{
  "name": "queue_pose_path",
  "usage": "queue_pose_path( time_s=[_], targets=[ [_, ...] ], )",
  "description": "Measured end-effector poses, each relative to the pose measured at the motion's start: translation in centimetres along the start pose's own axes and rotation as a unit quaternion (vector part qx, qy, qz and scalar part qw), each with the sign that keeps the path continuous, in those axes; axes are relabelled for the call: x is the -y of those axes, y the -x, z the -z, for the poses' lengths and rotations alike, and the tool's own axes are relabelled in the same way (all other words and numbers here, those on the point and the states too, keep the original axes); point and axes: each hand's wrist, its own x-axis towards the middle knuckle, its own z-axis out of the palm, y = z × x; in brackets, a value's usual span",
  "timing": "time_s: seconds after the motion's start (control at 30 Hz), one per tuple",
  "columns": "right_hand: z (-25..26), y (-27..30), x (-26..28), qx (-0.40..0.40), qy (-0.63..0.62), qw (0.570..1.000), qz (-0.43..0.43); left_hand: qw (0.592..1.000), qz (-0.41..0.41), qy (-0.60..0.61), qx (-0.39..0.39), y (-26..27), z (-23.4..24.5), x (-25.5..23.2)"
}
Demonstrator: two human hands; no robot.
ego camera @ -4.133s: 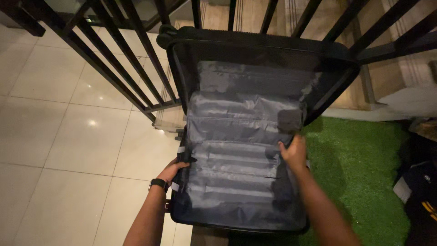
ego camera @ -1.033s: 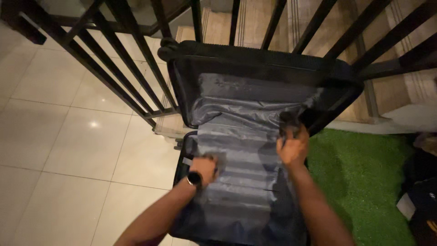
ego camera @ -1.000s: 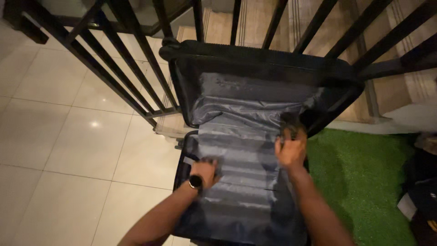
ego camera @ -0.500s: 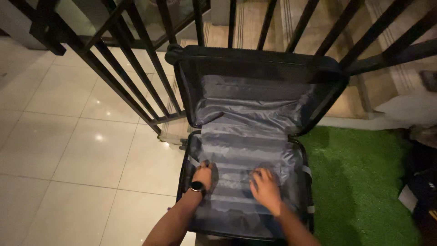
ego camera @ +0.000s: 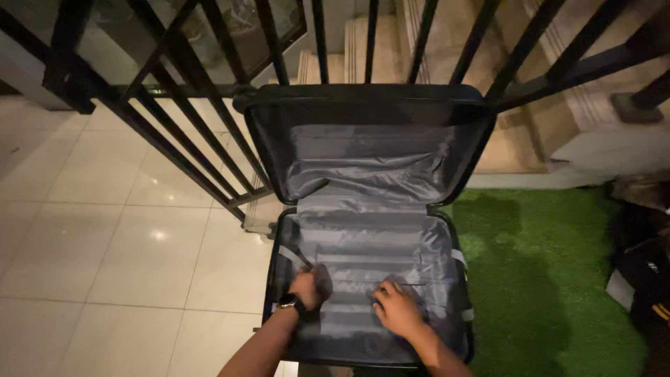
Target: The person organizes a suitcase by rearranging its interior lining and then folds a black shirt with yellow trim by hand.
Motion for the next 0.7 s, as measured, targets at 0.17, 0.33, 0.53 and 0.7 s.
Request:
queue_pose_path(
  time_s=[0.17, 0.33, 0.53, 0.7],
  targets=[
    [-0.8, 0.6, -1.1, -0.007, 0.003, 1.0, 0.011, 0.997, 0.035, 0.035, -0.059, 2.4, 8.2, 0.6],
    [-0.8, 1.7, -2.7, 0.01, -0.029, 0.999, -0.033, 0.978, 0.112, 0.073, -0.159, 4.9, 17.7, 6.9],
    [-0.2, 2.2, -2.8, -0.031, -0.041, 0.999, 0.013, 0.934, 0.289, 0.039, -0.205, 6.8, 16.0, 15.4],
    [1.3, 1.6, -1.2, 0.029, 0.008, 0.999, -0.012, 0.89, 0.153, 0.054, -0.427, 8.3, 10.1, 12.0]
  ],
)
